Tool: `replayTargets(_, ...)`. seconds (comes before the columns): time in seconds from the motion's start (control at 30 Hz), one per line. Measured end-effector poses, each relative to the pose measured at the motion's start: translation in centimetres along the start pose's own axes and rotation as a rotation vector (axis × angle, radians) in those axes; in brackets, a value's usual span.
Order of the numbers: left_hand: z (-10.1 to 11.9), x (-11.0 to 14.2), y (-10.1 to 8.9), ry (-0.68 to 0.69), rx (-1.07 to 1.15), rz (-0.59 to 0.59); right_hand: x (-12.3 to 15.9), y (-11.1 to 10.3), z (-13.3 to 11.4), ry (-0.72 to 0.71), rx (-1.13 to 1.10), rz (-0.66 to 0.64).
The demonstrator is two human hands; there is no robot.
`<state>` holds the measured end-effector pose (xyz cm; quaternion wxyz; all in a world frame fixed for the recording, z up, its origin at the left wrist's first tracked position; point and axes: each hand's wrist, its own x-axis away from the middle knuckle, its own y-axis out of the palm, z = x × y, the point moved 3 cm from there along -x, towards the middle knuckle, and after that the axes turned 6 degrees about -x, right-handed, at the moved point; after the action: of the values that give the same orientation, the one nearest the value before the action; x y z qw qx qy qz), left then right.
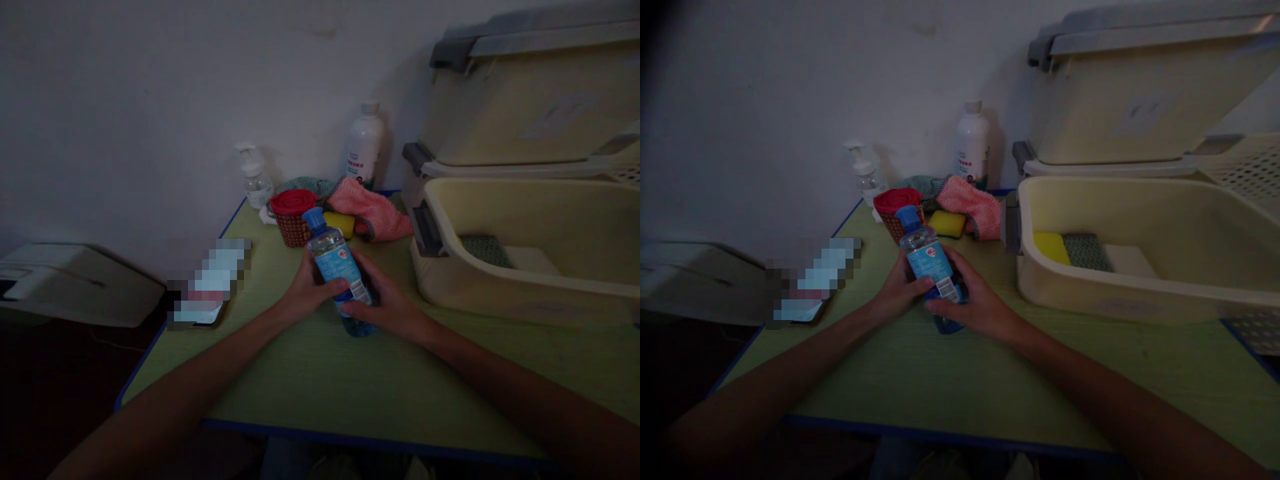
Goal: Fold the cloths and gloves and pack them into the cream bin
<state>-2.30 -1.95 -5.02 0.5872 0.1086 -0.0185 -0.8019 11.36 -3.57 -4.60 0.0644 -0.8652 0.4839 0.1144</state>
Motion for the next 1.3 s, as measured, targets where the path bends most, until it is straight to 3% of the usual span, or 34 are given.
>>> replayTargets(0.23, 0.3, 0.0, 0.5, -0.02, 0.074, -0.006, 0.1, 0.2, -0.3, -0.063, 0.014, 0.016)
replayTargets(0.5, 0.2, 0.0, 0.2, 0.082, 0.007, -0.058, 0.4, 0.4, -0.7, -0.031, 0.138, 0.06)
replayTargets(0.8, 0.1, 0.7, 1.1, -0.007, 0.098, -0.303, 0.4, 0.4, -1.0, 0.011, 0.201, 0.101)
replayTargets(0.97, 0.1, 0.9, 1.1, -0.063, 0.142, -0.358, 0.5, 0.5, -1.1, 0.016, 0.193, 0.099)
replayTargets(1.3, 0.1, 0.8, 1.2, -0.115, 0.183, -0.33, 0.5, 0.6, -1.1, 0.017, 0.213, 0.114)
